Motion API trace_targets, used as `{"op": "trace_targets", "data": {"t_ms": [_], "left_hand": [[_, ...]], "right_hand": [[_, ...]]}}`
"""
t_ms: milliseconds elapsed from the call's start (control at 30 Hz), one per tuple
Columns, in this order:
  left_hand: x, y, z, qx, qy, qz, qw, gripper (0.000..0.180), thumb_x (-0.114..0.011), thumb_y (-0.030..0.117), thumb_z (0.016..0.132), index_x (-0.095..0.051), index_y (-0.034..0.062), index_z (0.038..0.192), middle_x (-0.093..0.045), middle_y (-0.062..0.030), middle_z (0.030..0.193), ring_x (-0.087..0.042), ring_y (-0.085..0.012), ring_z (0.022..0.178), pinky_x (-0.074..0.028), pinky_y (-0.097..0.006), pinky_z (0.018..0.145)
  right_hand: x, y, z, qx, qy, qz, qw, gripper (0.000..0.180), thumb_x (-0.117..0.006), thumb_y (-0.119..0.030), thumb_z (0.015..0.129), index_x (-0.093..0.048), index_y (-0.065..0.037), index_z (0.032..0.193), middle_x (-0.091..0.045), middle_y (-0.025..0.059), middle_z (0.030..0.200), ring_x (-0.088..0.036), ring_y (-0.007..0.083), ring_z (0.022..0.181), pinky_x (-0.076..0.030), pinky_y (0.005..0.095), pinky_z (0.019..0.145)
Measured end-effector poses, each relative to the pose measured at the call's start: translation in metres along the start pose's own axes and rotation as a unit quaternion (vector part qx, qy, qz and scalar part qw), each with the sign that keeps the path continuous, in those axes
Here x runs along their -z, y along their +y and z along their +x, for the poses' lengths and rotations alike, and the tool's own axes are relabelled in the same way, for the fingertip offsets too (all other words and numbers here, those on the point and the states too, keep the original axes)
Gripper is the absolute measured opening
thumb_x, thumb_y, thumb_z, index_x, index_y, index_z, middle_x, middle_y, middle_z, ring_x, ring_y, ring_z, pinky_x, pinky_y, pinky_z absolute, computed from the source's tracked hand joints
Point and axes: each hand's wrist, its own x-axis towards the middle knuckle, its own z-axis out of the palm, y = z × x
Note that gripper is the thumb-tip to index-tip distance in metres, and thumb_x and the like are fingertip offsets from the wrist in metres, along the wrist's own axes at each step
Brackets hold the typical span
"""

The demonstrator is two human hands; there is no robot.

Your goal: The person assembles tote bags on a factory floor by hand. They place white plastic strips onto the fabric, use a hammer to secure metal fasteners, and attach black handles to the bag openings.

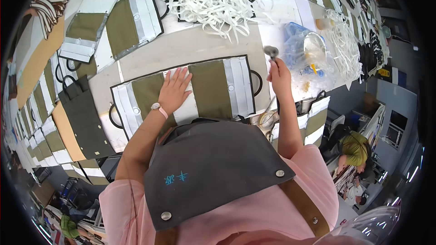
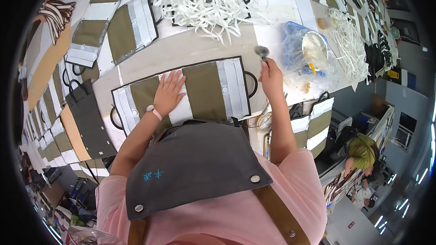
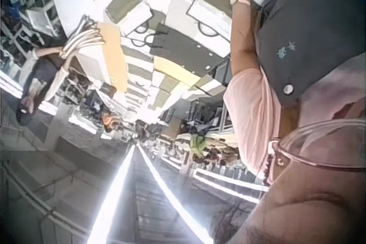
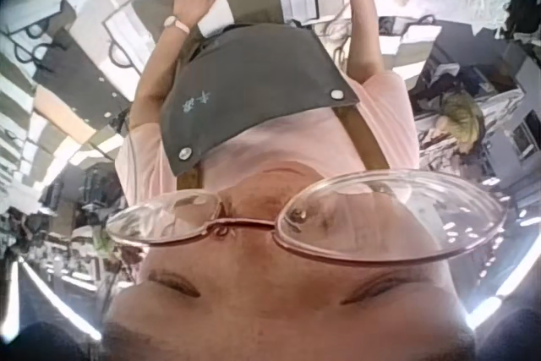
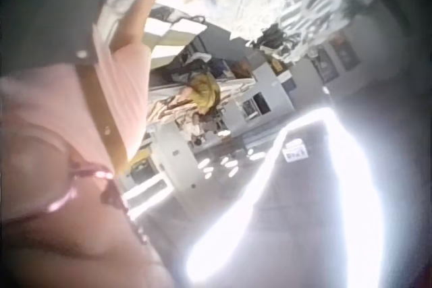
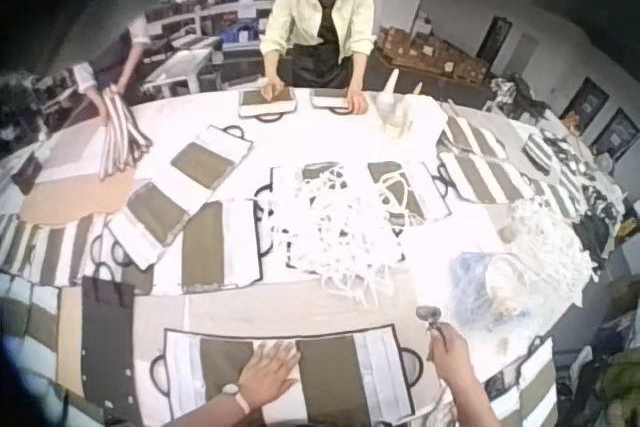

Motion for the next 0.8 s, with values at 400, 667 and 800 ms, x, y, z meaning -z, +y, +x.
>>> {"op": "trace_targets", "data": {"t_ms": [400, 667, 800], "left_hand": [[-0.003, -0.008, 0.003, 0.008, -0.009, -0.035, 0.999, 0.058, -0.055, 0.031, 0.088, -0.039, 0.0125, 0.140, -0.033, -0.0097, 0.148, -0.030, -0.0260, 0.137, -0.019, -0.049, 0.113], [-0.001, -0.010, 0.003, 0.005, -0.010, -0.041, 0.999, 0.057, -0.054, 0.031, 0.088, -0.038, 0.0132, 0.140, -0.032, -0.0100, 0.148, -0.030, -0.0266, 0.136, -0.020, -0.048, 0.113], [-0.004, -0.012, 0.003, 0.006, -0.001, -0.037, 0.999, 0.056, -0.051, 0.033, 0.090, -0.038, 0.0135, 0.141, -0.032, -0.0098, 0.148, -0.030, -0.0266, 0.137, -0.020, -0.048, 0.113]], "right_hand": [[-0.085, -0.008, 0.014, 0.101, -0.020, -0.257, 0.961, 0.032, -0.039, -0.032, 0.099, -0.049, -0.002, 0.093, -0.061, 0.0243, 0.068, -0.060, 0.0435, 0.065, -0.046, 0.0524, 0.059], [-0.104, -0.034, 0.010, 0.140, -0.071, -0.199, 0.967, 0.032, -0.043, -0.032, 0.098, -0.050, -0.002, 0.090, -0.058, 0.0225, 0.063, -0.058, 0.0431, 0.061, -0.044, 0.0511, 0.055], [-0.127, -0.057, -0.009, 0.168, -0.091, -0.124, 0.974, 0.028, -0.045, -0.030, 0.098, -0.051, -0.003, 0.090, -0.056, 0.0203, 0.062, -0.056, 0.0423, 0.060, -0.041, 0.0488, 0.053]]}}
